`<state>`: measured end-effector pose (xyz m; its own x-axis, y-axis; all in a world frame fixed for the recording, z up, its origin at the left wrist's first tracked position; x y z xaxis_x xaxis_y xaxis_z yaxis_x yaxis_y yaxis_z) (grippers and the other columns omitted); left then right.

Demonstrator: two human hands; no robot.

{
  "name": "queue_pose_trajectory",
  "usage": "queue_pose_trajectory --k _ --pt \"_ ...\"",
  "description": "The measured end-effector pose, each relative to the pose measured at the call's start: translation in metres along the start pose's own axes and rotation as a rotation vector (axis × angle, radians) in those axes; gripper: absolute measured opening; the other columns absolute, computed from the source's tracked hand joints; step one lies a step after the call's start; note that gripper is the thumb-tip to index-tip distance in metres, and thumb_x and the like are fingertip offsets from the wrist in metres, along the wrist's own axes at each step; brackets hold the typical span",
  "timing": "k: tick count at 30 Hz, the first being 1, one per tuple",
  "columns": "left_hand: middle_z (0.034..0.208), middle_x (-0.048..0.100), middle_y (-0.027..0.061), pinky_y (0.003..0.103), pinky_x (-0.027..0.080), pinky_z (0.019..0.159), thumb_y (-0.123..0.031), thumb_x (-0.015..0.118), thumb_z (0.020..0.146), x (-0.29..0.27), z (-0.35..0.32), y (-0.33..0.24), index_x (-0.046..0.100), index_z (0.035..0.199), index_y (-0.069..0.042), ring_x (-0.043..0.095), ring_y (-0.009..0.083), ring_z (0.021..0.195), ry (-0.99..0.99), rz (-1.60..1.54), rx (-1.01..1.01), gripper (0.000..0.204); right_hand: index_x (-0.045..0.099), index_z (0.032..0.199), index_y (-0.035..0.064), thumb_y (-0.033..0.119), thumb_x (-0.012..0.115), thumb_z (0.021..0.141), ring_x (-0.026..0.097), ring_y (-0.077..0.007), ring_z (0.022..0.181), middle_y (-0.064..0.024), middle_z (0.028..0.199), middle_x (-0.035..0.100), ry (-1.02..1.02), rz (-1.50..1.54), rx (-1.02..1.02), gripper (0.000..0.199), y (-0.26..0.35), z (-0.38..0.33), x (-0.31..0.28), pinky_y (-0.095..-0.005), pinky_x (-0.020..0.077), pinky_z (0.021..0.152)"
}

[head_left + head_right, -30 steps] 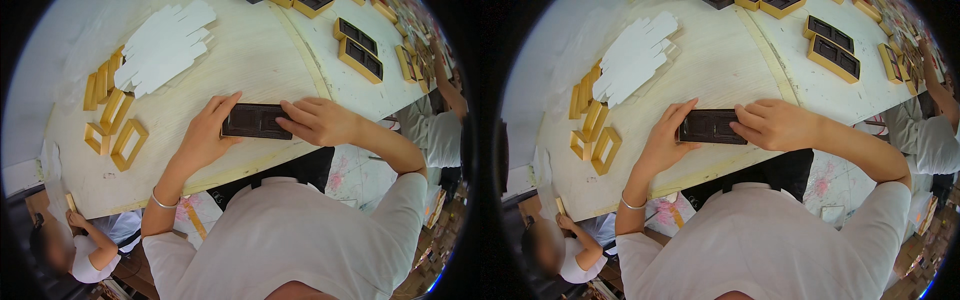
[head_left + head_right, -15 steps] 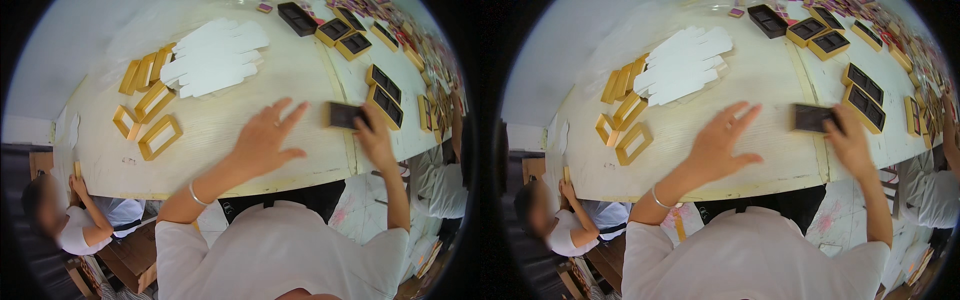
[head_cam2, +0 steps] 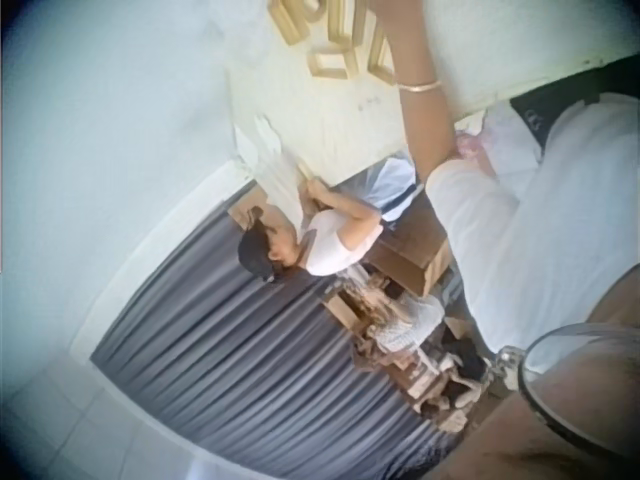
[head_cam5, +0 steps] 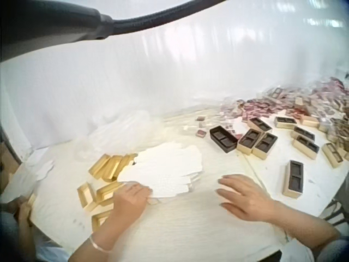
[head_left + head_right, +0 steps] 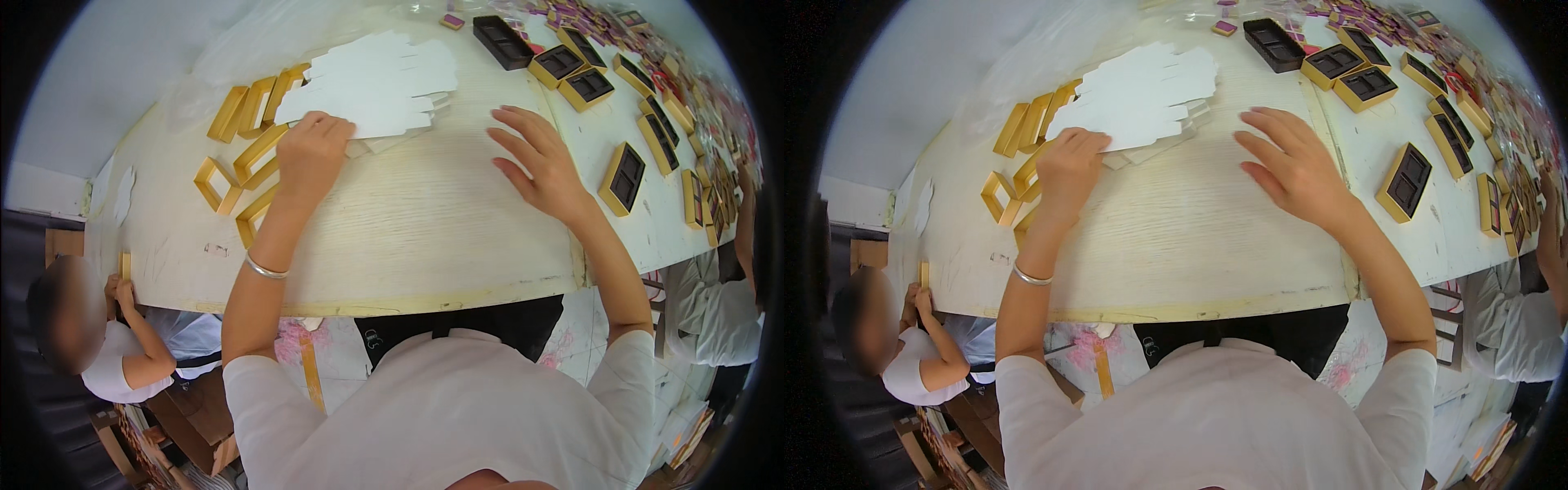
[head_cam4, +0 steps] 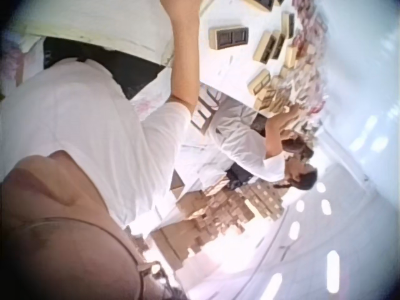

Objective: The person folds white cardboard pieces into rectangular frames and inserts black rectangular inserts into them. The person repeatedly picks up flat cardboard, folds it into a frame, places an insert inside, and sets the completed unit aside on the table.

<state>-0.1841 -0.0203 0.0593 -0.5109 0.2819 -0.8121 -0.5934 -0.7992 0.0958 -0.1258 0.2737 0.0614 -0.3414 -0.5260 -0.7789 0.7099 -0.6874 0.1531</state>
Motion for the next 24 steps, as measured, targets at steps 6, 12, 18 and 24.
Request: queue_pose_trajectory --k 6,12,18,24 --pt "0.087 0.068 0.0037 0.031 0.051 0.059 -0.007 0.069 0.073 -0.040 0.009 -0.043 0.069 0.080 -0.005 0.064 0.0204 0.082 -0.236 -0.054 0.211 0.008 0.060 0.116 0.0062 0.013 0.069 0.077 0.054 -0.0332 0.112 -0.0170 0.126 0.054 -0.123 -0.004 -0.029 0.041 0.039 0.001 -0.018 -0.0422 0.0459 0.093" --pt "0.087 0.066 0.0056 0.027 0.051 0.058 -0.007 0.068 0.074 -0.060 -0.034 -0.151 0.068 0.090 -0.002 0.061 0.0209 0.072 -0.141 -0.359 0.395 0.016 0.063 0.083 0.0003 0.013 0.064 0.070 0.060 -0.0243 0.085 -0.0104 0.091 0.062 -0.117 -0.215 -0.334 0.018 0.079 -0.067 -0.044 -0.0340 0.0489 0.072" --pt "0.085 0.062 0.0058 0.032 0.049 0.059 -0.012 0.069 0.078 -0.015 -0.062 -0.172 0.066 0.092 -0.007 0.059 0.0232 0.071 0.352 -0.899 -0.073 0.016 0.059 0.105 0.0019 -0.001 0.068 0.073 0.056 -0.0307 0.074 -0.0147 0.093 0.059 0.083 0.223 0.344 0.033 0.093 -0.126 -0.012 -0.0378 0.0450 0.066" --pt "0.098 0.056 0.0037 0.038 0.039 0.080 -0.028 0.072 0.074 -0.018 -0.067 -0.173 0.065 0.096 -0.008 0.052 0.0232 0.088 0.200 -0.491 0.241 0.031 0.063 0.100 0.0002 0.012 0.066 0.076 0.053 -0.0294 0.107 -0.0140 0.113 0.055 0.148 -0.087 0.135 0.027 0.104 -0.119 -0.015 -0.0445 0.0417 0.092"
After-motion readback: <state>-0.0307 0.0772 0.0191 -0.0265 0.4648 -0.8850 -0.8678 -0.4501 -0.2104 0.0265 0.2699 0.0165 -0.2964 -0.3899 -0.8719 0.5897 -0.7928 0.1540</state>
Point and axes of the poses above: each hand's wrist, its own z-axis towards the middle knuckle, its own x-axis out of the palm, y = z × x, the point moved 2 cm from there along z, towards the middle knuckle
